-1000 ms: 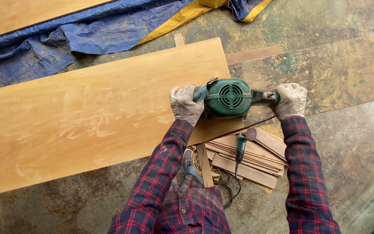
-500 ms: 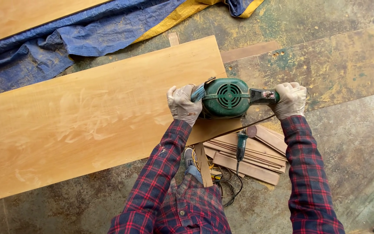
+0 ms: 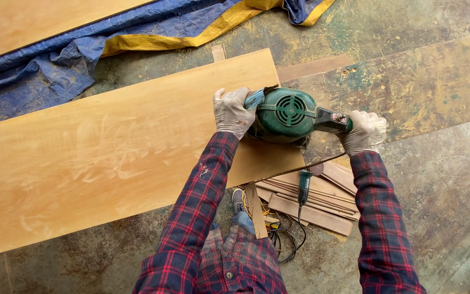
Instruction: The person sands a large plywood panel resting on supports in a workshop. They first rub the surface by hand with a sanding block, then run a green electric sander back and forth across the panel, working along its length and repositioning to cover different sections.
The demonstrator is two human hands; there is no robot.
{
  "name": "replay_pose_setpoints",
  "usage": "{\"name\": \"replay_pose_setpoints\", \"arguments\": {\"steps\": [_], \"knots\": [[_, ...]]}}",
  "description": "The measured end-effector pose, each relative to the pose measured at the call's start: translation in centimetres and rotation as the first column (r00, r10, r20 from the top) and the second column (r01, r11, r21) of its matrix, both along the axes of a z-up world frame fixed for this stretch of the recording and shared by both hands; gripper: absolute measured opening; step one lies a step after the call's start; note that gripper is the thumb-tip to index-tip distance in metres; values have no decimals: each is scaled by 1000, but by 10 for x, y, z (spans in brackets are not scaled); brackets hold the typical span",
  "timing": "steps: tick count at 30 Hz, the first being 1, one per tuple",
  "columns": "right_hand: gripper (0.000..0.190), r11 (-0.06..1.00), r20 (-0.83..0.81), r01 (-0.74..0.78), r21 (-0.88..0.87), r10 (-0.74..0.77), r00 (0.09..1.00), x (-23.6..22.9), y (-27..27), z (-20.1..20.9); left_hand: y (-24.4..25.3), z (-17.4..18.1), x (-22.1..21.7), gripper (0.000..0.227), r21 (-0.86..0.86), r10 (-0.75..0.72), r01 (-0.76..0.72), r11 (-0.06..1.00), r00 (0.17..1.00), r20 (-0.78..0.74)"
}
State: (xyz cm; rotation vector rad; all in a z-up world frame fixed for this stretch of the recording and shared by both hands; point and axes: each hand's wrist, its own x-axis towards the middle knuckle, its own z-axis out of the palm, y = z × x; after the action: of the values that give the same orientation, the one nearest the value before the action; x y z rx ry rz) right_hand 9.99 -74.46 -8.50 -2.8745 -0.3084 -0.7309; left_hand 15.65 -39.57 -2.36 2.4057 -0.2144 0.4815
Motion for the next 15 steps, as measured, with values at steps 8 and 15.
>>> {"name": "replay_pose_setpoints", "arguments": {"steps": [8,15], "knots": [[42,997,4,16,72,-16,1000,-7,11,7,5,-8,23,20,-2,-72,72,997,997,-28],[41,996,27,-11,85,9,1000,-17,26,16,17,2,-9,21,-56,-36,34,998,999,-38]]}}
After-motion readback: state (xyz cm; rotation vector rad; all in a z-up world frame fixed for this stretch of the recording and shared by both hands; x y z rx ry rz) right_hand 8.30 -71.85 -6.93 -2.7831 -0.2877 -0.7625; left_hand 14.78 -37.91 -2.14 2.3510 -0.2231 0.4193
